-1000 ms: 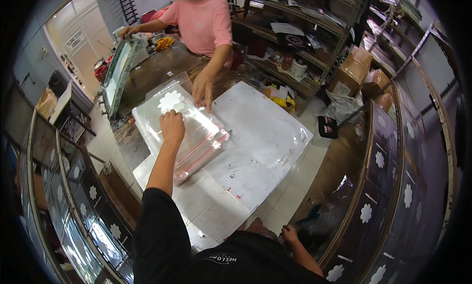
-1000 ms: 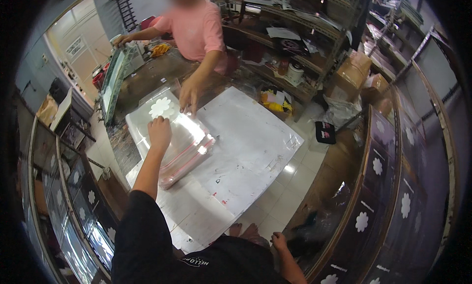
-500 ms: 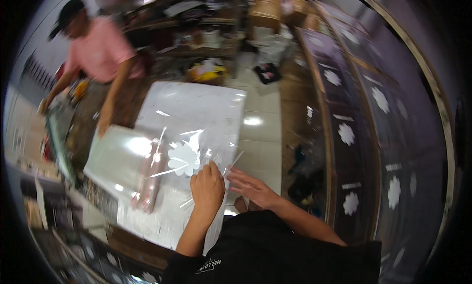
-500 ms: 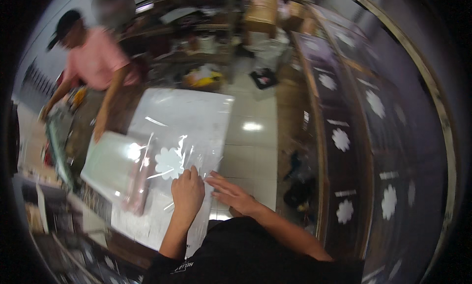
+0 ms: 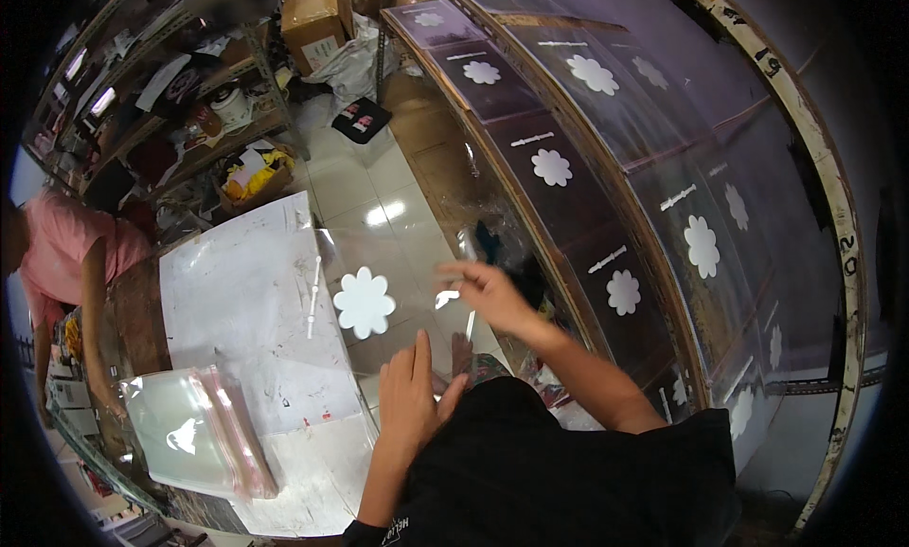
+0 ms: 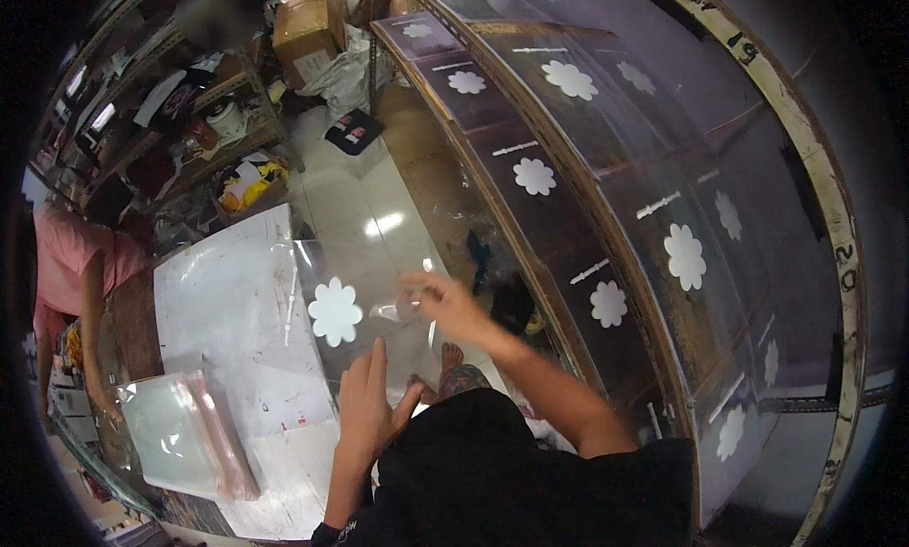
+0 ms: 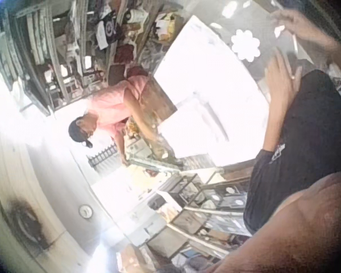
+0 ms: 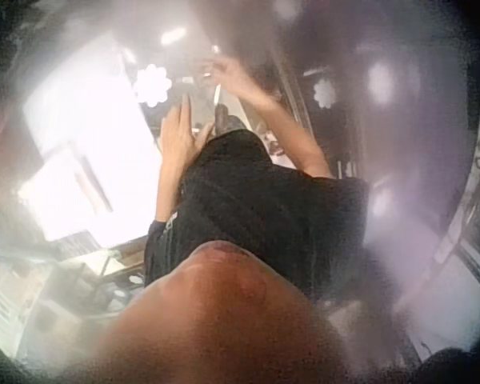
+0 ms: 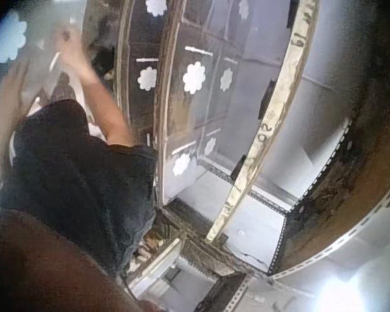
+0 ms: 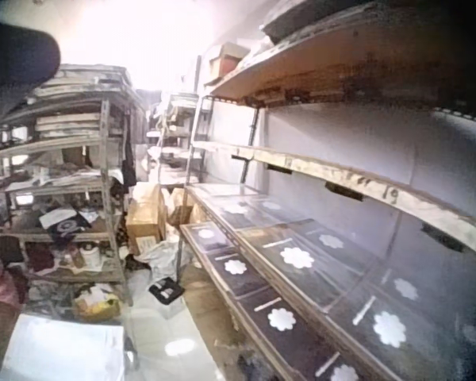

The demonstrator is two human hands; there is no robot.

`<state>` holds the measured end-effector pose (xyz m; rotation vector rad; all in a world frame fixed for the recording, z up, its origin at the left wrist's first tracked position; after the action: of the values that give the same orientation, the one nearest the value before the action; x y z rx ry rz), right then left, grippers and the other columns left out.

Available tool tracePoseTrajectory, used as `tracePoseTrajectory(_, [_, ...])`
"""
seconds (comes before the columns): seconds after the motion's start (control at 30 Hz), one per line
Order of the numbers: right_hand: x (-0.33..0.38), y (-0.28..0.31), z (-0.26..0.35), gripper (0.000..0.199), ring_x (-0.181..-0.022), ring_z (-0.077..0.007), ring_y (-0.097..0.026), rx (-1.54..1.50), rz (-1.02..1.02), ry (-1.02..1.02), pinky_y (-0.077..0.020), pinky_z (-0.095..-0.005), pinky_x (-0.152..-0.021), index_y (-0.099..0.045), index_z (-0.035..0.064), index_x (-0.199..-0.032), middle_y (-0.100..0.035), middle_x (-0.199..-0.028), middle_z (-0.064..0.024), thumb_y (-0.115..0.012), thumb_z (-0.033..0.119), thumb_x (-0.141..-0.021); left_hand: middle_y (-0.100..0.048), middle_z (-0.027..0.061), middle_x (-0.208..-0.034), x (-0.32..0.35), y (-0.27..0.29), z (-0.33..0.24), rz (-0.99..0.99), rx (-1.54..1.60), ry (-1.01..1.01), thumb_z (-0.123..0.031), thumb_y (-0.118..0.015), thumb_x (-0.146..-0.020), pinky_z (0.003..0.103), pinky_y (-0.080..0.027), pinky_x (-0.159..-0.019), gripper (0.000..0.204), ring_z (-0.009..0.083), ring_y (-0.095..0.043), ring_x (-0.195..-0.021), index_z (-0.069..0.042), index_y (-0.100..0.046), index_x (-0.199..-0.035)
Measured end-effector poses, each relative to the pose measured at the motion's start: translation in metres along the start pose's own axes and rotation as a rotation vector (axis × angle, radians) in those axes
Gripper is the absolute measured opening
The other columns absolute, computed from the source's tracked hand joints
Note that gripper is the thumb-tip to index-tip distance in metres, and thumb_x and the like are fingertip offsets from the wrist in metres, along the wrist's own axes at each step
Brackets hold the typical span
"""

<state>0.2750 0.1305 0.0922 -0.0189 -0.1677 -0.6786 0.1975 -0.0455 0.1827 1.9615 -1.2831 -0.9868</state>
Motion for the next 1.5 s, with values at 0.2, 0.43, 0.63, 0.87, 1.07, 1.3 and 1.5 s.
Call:
tracePoseTrajectory(0.2, [-0.052, 0.132, 0.005, 0.033, -0.102, -0.0168, -0.066, 0.090, -0.191, -0.021, -0.0567, -0.0299, -0.088, -0.062, -0.0002, -0.123, -0.065, -0.119, -0.0089, -0.052, -0.007, -0.092, -0.061, 0.0160, -0.095, 0.033, -0.029, 0.032, 0.054, 0.136, 0.140, -0.018, -0.081, -0.078, 0.044, -0.044, -0.072, 0.064, 0.0341, -0.058, -0.084, 0.004, -0.054, -0.132])
tracePoseTrajectory(0.43, [-0.113, 0.261, -0.021, 0.035, -0.093, -0.0169, -0.067, 0.054, -0.332, -0.012, -0.0562, -0.0308, -0.079, -0.063, 0.0065, -0.126, -0.062, -0.111, -0.0050, -0.064, 0.003, -0.091, -0.062, 0.0187, -0.090, 0.085, -0.144, 0.064, 0.362, 0.294, 0.459, -0.017, -0.074, -0.083, 0.046, -0.046, -0.069, 0.045, 0.0374, -0.059, -0.076, 0.002, -0.060, -0.122])
tracePoseTrajectory(0.63, [-0.095, 0.422, -0.074, 0.036, -0.096, -0.0161, -0.068, -0.135, -0.549, -0.014, -0.0581, -0.0270, -0.080, -0.062, 0.0092, -0.128, -0.067, -0.106, -0.0050, -0.062, 0.001, -0.093, -0.065, 0.0275, -0.101, 0.144, -0.250, 0.087, 0.661, 0.376, 0.712, -0.020, -0.070, -0.087, 0.050, -0.052, -0.082, 0.043, 0.0461, -0.064, -0.096, 0.003, -0.060, -0.122])
tracePoseTrajectory(0.87, [-0.006, 0.588, -0.160, 0.036, -0.103, -0.0192, -0.067, -0.352, -0.879, -0.006, -0.0587, -0.0279, -0.088, -0.058, 0.0065, -0.129, -0.065, -0.113, -0.0107, -0.059, -0.002, -0.094, -0.066, 0.0278, -0.107, 0.194, -0.311, 0.103, 0.751, 0.388, 0.822, -0.024, -0.066, -0.089, 0.050, -0.052, -0.085, 0.042, 0.0453, -0.065, -0.099, 0.002, -0.061, -0.123])
tracePoseTrajectory(1.07, [0.082, 0.702, -0.191, 0.044, -0.109, -0.0259, -0.064, 0.384, -1.069, -0.011, -0.0570, -0.0337, -0.092, -0.052, 0.0040, -0.133, -0.063, -0.116, -0.0169, -0.051, -0.008, -0.091, -0.060, 0.0297, -0.127, 0.207, -0.339, 0.115, 0.977, 0.536, 0.969, -0.028, -0.057, -0.099, 0.049, -0.046, -0.099, 0.046, 0.0465, -0.057, -0.120, -0.006, -0.051, -0.139])
tracePoseTrajectory(1.3, [0.057, 0.695, -0.202, 0.046, -0.104, -0.0272, -0.063, -0.126, -1.273, -0.018, -0.0575, -0.0349, -0.087, -0.046, 0.0016, -0.137, -0.058, -0.119, -0.0199, -0.051, -0.006, -0.091, -0.061, 0.0285, -0.126, 0.190, -0.346, 0.112, 0.912, 0.563, 0.975, -0.029, -0.055, -0.100, 0.049, -0.047, -0.098, 0.043, 0.0455, -0.058, -0.117, -0.004, -0.053, -0.135])
tracePoseTrajectory(1.5, [0.044, 0.725, -0.199, 0.049, -0.099, -0.0261, -0.063, -0.029, -1.260, -0.059, -0.0569, -0.0357, -0.088, -0.045, 0.0035, -0.139, -0.056, -0.123, -0.0176, -0.052, -0.007, -0.091, -0.060, 0.0274, -0.128, 0.187, -0.352, 0.112, 0.989, 0.566, 1.035, -0.032, -0.054, -0.101, 0.048, -0.045, -0.099, 0.045, 0.0452, -0.056, -0.119, -0.002, -0.053, -0.134])
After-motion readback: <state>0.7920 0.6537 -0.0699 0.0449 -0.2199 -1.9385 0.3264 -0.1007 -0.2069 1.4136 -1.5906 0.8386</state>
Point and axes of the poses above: each hand's wrist, its own x-axis away from the middle knuckle, its own y-axis out of the back of the hand, z = x × y, the point moved 7 cm from there along -x, towards the middle knuckle
